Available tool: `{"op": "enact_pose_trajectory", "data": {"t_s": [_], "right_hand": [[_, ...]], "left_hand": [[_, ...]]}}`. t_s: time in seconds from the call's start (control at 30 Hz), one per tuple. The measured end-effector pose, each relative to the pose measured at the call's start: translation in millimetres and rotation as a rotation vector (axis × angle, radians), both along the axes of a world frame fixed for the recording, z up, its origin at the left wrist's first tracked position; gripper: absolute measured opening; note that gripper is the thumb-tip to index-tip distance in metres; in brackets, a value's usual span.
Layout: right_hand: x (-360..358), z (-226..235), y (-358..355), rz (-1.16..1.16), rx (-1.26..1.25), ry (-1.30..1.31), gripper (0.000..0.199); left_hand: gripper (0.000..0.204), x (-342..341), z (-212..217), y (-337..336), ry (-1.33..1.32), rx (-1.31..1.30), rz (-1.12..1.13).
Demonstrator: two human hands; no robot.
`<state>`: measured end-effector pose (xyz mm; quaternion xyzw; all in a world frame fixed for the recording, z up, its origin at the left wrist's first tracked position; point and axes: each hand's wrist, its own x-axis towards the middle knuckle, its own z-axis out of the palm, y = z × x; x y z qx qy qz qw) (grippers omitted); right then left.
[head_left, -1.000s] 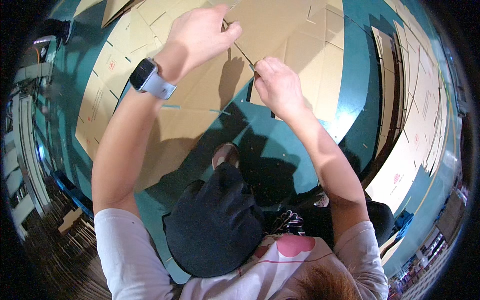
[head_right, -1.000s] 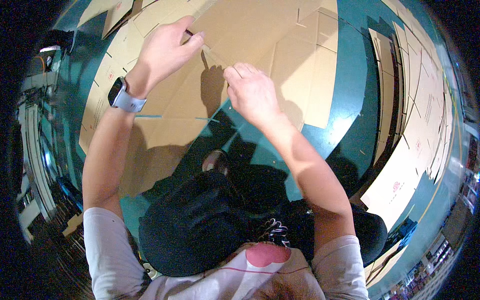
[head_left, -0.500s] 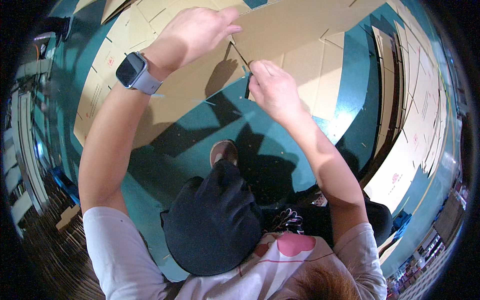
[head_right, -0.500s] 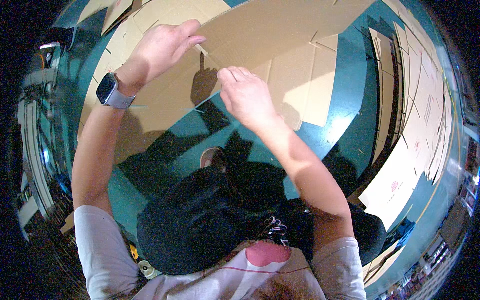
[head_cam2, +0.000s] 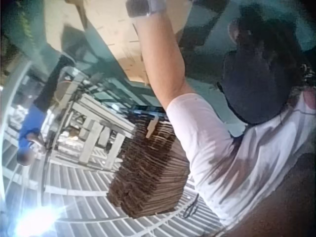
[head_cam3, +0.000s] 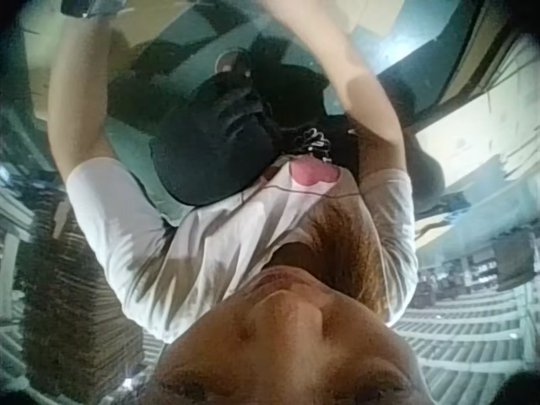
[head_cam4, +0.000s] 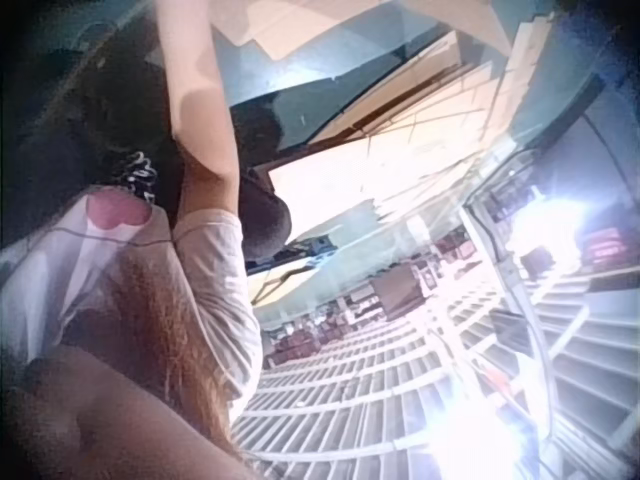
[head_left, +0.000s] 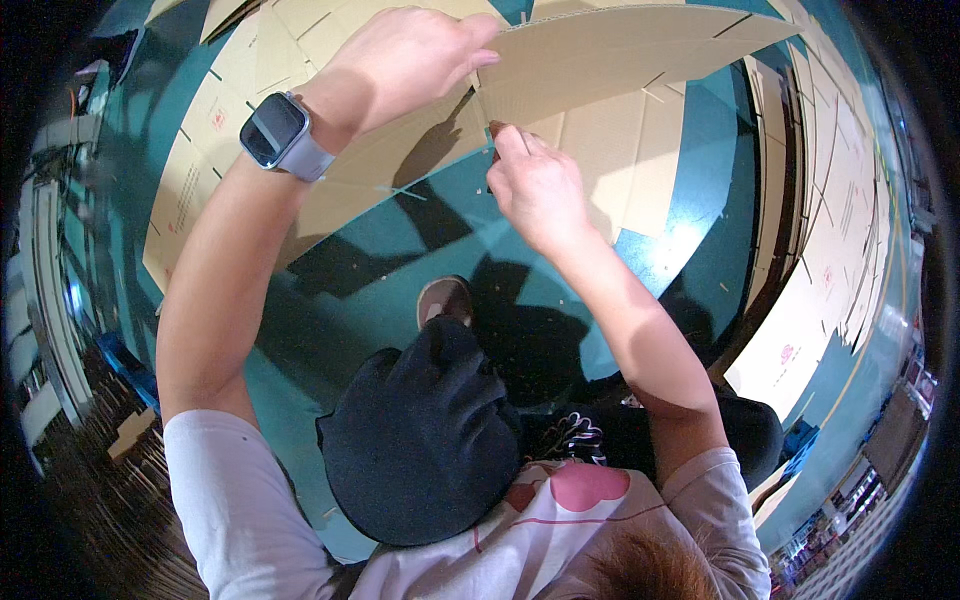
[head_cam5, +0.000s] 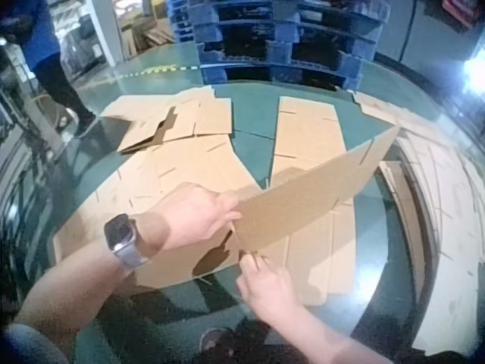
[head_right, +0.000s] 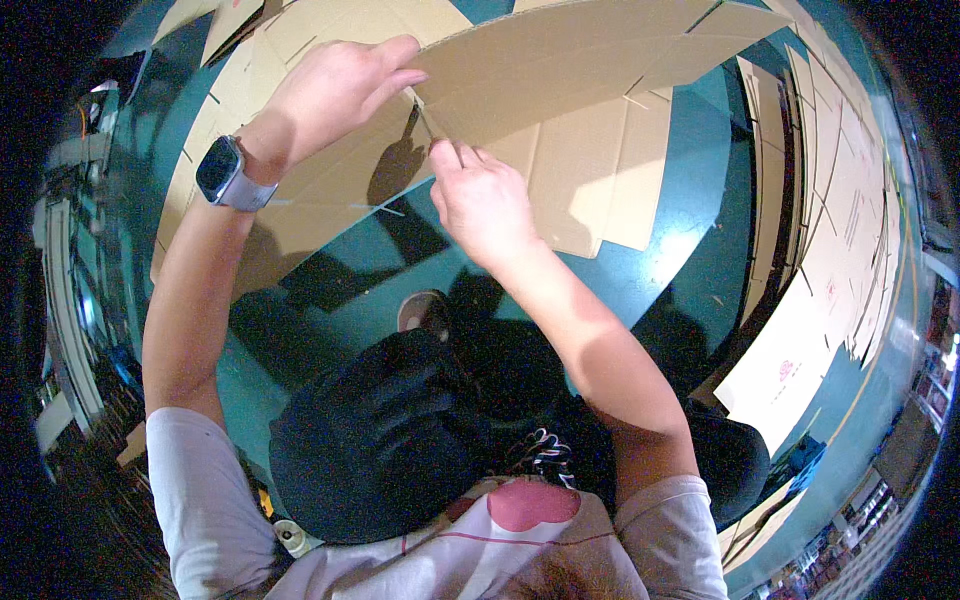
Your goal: The person uses a utility knife to cut along pre-scored lines on flat cardboard sheets. They separate the cut sections and stack the resulting pieces on the floor. The person handles the cardboard and knife with both hands throughout the process.
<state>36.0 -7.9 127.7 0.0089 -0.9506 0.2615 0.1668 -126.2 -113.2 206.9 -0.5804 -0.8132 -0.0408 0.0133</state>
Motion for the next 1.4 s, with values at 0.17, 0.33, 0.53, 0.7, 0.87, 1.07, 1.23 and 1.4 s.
{"op": "enact_pose_trajectory", "data": {"t_s": [0.17, 0.33, 0.53, 0.7, 0.87, 1.07, 1.23, 1.4], "right_hand": [[-2.5, 13.2, 5.1, -0.004, -0.019, 0.013, 0.016], [-12.5, 15.4, 9.8, -0.001, 0.031, -0.002, 0.019], [-7.8, 10.2, 5.5, -0.038, 0.078, -0.066, 0.024], [3.2, 18.3, 5.4, -0.067, 0.099, -0.159, 0.017], [30.4, 52.1, 15.4, 0.112, 0.034, -0.325, 0.012], [46.4, 92.1, 108.4, -0.038, -0.044, -0.877, 0.042], [57.4, 62.9, 144.6, -0.390, -0.247, -0.299, 0.017], [48.1, 41.3, 141.5, -0.320, -0.102, -0.154, 0.022]], "left_hand": [[0.023, 4.3, 0.6, 0.1, -0.020, 0.011, 0.003], [0.023, 4.8, -0.5, -0.1, -0.012, 0.012, -0.016], [0.023, 7.0, 2.7, -1.5, -0.013, 0.027, -0.028], [0.021, 10.0, 3.9, 1.0, -0.044, -0.043, -0.027], [0.014, 22.2, 8.2, -34.5, -0.299, 0.094, 0.025], [0.028, 15.7, 44.8, -89.0, -0.399, -0.293, 0.223], [0.036, 16.7, 43.8, 39.1, -0.594, -0.130, 0.074], [0.028, 24.8, 32.5, 156.8, -0.464, -0.044, -0.032]]}}
